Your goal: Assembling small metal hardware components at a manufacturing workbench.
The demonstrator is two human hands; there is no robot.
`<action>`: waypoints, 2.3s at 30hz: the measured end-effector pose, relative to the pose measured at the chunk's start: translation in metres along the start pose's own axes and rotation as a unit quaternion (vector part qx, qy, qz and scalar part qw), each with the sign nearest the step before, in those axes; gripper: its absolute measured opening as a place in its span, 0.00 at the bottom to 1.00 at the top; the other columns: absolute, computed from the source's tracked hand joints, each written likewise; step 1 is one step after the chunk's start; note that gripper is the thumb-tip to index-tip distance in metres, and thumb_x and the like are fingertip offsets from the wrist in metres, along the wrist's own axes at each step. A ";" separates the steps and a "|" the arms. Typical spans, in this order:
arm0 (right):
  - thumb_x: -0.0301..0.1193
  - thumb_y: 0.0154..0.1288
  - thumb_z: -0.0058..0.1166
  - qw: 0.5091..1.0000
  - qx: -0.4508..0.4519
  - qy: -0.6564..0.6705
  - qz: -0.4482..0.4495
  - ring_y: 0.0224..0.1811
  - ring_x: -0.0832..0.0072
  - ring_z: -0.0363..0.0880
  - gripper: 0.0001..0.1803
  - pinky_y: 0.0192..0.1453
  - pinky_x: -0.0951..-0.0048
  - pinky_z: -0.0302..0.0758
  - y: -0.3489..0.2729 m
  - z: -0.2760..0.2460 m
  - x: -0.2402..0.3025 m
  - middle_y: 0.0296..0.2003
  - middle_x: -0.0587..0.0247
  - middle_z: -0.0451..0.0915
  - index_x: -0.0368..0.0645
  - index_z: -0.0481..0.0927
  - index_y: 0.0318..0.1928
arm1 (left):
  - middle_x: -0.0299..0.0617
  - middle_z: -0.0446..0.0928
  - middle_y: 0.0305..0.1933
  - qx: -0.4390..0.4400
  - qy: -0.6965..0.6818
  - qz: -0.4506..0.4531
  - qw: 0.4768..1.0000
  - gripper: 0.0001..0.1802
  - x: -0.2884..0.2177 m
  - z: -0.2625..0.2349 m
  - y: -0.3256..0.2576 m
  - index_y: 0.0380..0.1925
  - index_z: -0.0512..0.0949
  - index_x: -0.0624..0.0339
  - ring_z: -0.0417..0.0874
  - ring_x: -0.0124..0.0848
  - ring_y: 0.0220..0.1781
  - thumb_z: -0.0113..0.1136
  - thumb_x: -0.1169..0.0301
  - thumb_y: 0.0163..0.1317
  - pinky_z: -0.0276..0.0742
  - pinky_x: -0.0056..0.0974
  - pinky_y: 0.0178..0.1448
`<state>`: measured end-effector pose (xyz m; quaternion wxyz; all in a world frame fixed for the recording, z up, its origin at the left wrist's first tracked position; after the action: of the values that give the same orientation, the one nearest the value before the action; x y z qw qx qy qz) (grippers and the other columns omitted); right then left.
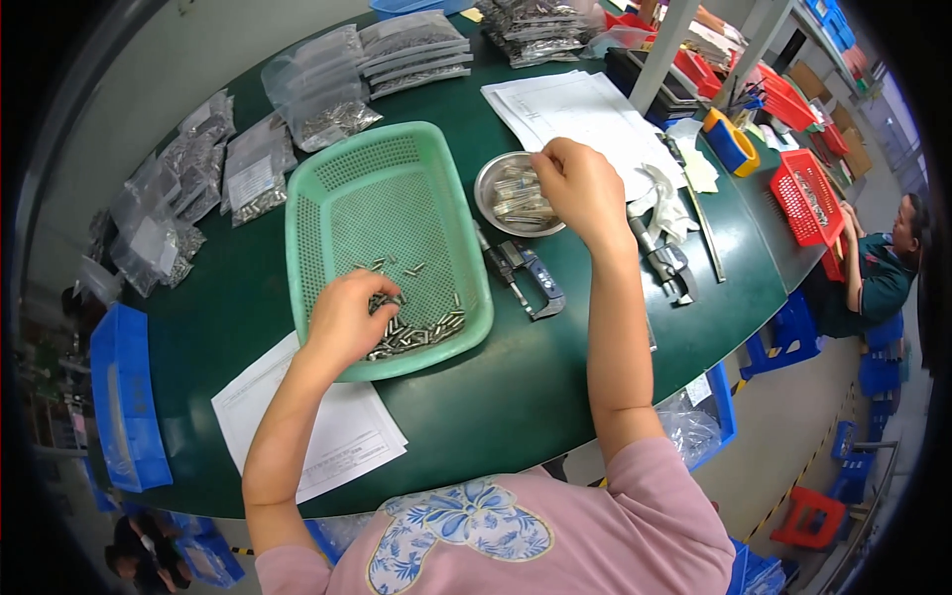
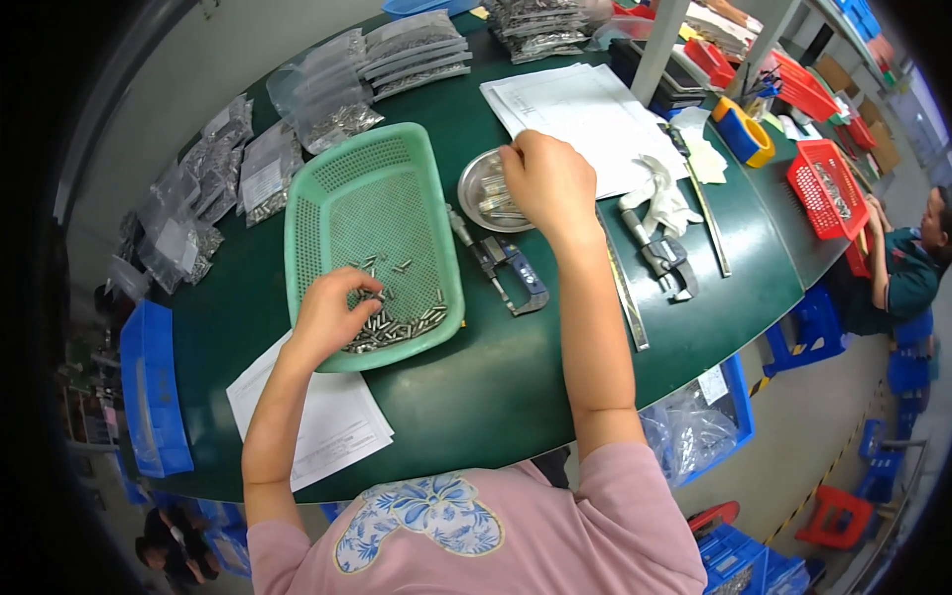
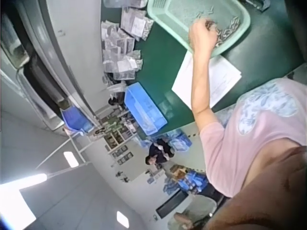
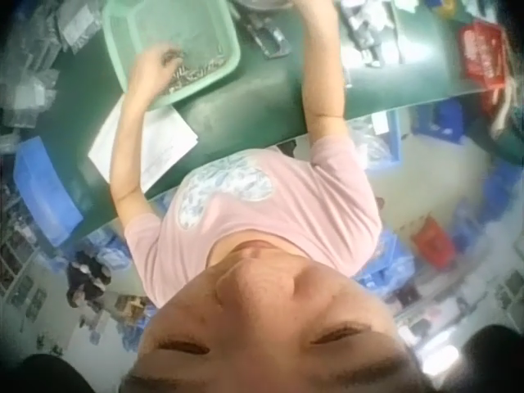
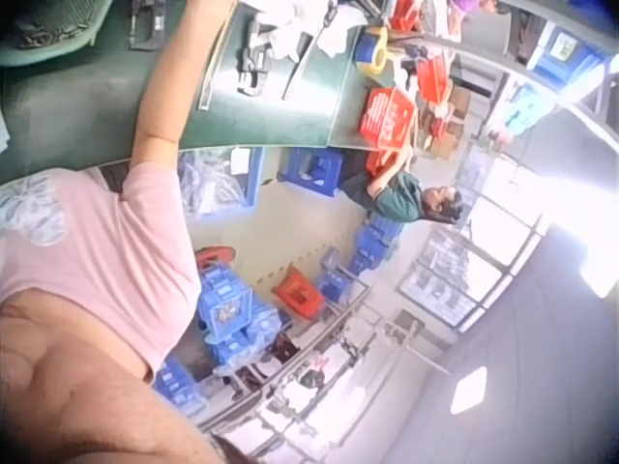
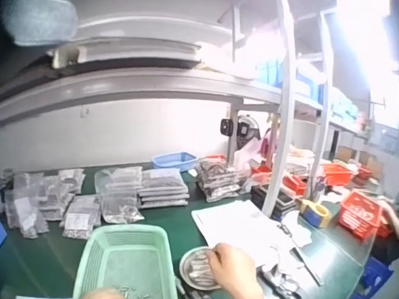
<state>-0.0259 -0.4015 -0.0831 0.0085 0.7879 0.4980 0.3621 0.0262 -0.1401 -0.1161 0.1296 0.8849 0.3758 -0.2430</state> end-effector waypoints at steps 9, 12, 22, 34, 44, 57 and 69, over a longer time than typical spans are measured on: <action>0.36 0.49 0.57 0.978 0.204 -0.038 0.030 0.34 0.67 0.81 0.16 0.39 0.67 0.75 0.009 0.041 -0.028 0.28 0.53 0.81 0.41 0.81 0.38 | 0.45 0.76 0.46 -0.302 -0.057 -0.004 0.951 0.14 0.040 -0.067 -0.077 0.40 0.76 0.62 0.76 0.36 0.49 0.61 0.73 0.52 0.68 0.36 0.54; 0.40 0.54 0.57 0.988 0.155 0.019 0.021 0.33 0.68 0.79 0.21 0.37 0.71 0.73 0.016 0.025 -0.041 0.31 0.50 0.80 0.34 0.79 0.40 | 0.44 0.77 0.46 -0.396 -0.262 -0.124 0.872 0.14 0.066 -0.086 -0.132 0.44 0.75 0.65 0.75 0.30 0.49 0.51 0.69 0.63 0.68 0.34 0.53; 0.25 0.60 0.51 0.960 0.062 0.127 -0.241 0.31 0.82 0.71 0.09 0.37 0.80 0.68 -0.094 0.012 0.100 0.30 0.66 0.77 0.36 0.78 0.40 | 0.42 0.72 0.35 -0.673 -0.445 -0.129 0.577 0.09 0.118 -0.013 -0.354 0.35 0.70 0.61 0.73 0.32 0.44 0.46 0.66 0.62 0.64 0.36 0.52; 0.36 0.59 0.37 0.800 0.195 0.486 -0.293 0.38 0.57 0.75 0.21 0.44 0.64 0.70 -0.222 0.064 0.206 0.36 0.47 0.77 0.30 0.76 0.39 | 0.54 0.42 0.70 0.004 -0.420 0.246 0.874 0.40 -0.009 0.032 -0.225 0.65 0.45 0.69 0.42 0.51 0.72 0.42 0.51 0.62 0.37 0.49 0.70; 0.43 0.57 0.43 0.792 0.080 0.525 -0.300 0.69 0.45 0.41 0.41 0.68 0.51 0.43 -0.266 0.036 0.175 0.67 0.39 0.37 0.32 0.48 0.65 | 0.44 0.35 0.72 -0.133 -0.571 0.132 0.799 0.47 -0.058 0.039 -0.198 0.67 0.38 0.55 0.42 0.40 0.72 0.49 0.46 0.58 0.44 0.44 0.70; 0.44 0.51 0.58 0.945 -0.106 -0.275 0.143 0.44 0.55 0.75 0.26 0.48 0.61 0.70 -0.040 -0.075 -0.209 0.41 0.46 0.77 0.37 0.77 0.44 | 0.36 0.67 0.17 -0.245 -0.404 -0.061 0.879 0.25 0.001 0.035 -0.188 0.16 0.69 0.58 0.69 0.30 0.26 0.38 0.56 0.68 0.65 0.36 0.34; 0.31 0.66 0.46 0.957 -0.118 0.074 -0.256 0.42 0.74 0.73 0.14 0.49 0.77 0.69 -0.078 -0.057 0.018 0.44 0.56 0.76 0.33 0.73 0.45 | 0.50 0.71 0.48 -0.149 -0.449 0.073 0.878 0.24 -0.072 0.051 -0.141 0.58 0.63 0.62 0.74 0.40 0.46 0.48 0.66 0.64 0.70 0.37 0.48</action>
<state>-0.1152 -0.3677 -0.0597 0.1572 0.5985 0.6358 0.4614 -0.1367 -0.1076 -0.1280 0.4325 0.6756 0.2432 -0.5453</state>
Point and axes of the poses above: each hand's wrist, its own y-axis towards the middle knuckle, its own z-axis out of the palm, x = y × z, the point moved 4 cm from there along y, towards the middle knuckle
